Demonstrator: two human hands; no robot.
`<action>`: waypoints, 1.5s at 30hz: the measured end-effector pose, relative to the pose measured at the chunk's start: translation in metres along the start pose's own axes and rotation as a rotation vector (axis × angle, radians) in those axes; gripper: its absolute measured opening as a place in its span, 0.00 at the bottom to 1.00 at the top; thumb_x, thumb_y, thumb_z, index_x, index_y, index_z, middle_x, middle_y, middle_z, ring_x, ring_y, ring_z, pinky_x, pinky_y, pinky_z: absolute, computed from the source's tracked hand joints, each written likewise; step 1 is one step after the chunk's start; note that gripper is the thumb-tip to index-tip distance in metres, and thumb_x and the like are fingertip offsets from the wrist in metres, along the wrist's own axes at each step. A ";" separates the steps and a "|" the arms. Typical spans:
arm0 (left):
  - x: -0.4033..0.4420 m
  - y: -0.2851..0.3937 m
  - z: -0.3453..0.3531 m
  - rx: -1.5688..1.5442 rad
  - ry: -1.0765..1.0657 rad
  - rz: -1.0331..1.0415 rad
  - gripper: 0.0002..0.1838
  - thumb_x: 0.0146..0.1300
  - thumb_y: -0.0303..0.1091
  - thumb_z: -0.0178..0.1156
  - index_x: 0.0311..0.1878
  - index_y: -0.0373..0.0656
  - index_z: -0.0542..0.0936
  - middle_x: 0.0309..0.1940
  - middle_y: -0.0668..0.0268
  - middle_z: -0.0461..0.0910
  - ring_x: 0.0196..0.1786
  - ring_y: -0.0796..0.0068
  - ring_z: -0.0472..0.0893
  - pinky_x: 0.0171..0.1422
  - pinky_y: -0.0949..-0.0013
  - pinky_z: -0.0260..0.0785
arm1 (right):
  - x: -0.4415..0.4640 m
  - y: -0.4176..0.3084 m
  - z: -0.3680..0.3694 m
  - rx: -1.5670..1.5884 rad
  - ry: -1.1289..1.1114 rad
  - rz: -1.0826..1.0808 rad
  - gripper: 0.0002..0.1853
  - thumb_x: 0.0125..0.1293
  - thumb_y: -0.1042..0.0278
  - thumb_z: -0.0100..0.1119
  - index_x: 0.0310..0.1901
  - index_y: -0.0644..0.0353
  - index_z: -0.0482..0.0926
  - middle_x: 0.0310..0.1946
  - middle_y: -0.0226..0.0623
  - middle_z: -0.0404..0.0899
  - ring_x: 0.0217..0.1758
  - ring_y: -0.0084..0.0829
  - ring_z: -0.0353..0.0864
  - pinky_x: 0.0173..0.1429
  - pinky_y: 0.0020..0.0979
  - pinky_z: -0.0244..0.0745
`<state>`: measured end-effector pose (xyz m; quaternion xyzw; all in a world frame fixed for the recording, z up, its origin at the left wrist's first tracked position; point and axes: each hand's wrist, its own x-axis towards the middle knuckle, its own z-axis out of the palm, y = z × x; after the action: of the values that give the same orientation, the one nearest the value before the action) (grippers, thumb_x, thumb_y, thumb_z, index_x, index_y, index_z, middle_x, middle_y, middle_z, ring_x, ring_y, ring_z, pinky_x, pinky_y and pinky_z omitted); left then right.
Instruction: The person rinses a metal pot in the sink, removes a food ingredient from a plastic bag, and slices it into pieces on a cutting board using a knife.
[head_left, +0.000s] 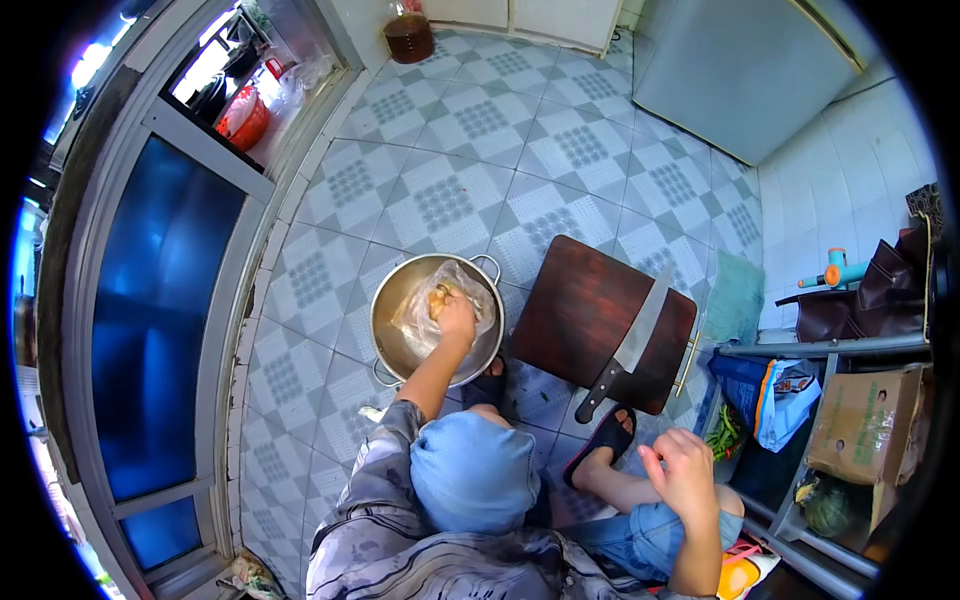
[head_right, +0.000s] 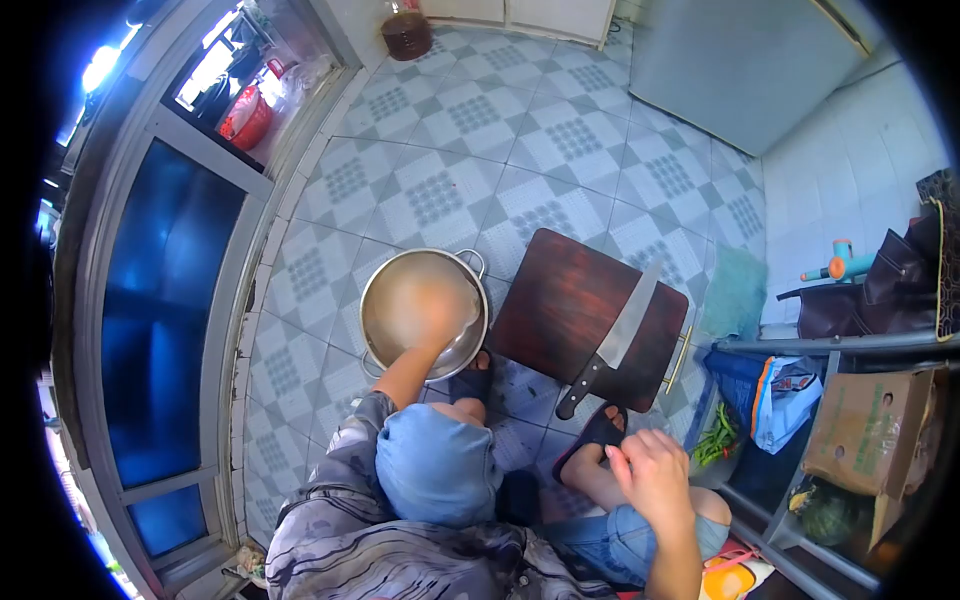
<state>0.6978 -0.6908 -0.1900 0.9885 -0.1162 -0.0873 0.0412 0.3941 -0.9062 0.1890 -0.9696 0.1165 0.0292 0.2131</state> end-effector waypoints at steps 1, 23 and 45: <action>0.004 0.001 0.003 -0.004 -0.005 0.001 0.12 0.64 0.28 0.52 0.48 0.34 0.67 0.38 0.48 0.81 0.36 0.58 0.86 0.33 0.63 0.79 | -0.001 0.001 0.000 -0.004 -0.004 0.003 0.13 0.55 0.66 0.65 0.21 0.60 0.72 0.21 0.38 0.72 0.28 0.42 0.74 0.33 0.41 0.69; 0.003 -0.097 -0.156 -1.186 -0.272 -0.242 0.12 0.63 0.35 0.59 0.42 0.33 0.79 0.28 0.63 0.81 0.27 0.73 0.79 0.32 0.69 0.72 | -0.019 -0.002 -0.007 0.009 0.145 -0.141 0.11 0.54 0.64 0.64 0.24 0.60 0.74 0.24 0.37 0.73 0.31 0.41 0.76 0.35 0.40 0.72; -0.105 0.072 -0.425 -1.494 -0.848 0.441 0.19 0.67 0.37 0.57 0.55 0.33 0.72 0.43 0.58 0.80 0.45 0.67 0.81 0.54 0.61 0.76 | -0.008 0.046 0.044 0.172 -0.286 0.064 0.13 0.57 0.56 0.61 0.28 0.58 0.78 0.29 0.44 0.82 0.38 0.48 0.82 0.42 0.47 0.75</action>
<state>0.6586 -0.7092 0.2520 0.5432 -0.2221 -0.4894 0.6451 0.3751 -0.9261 0.1311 -0.9297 0.1178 0.1634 0.3084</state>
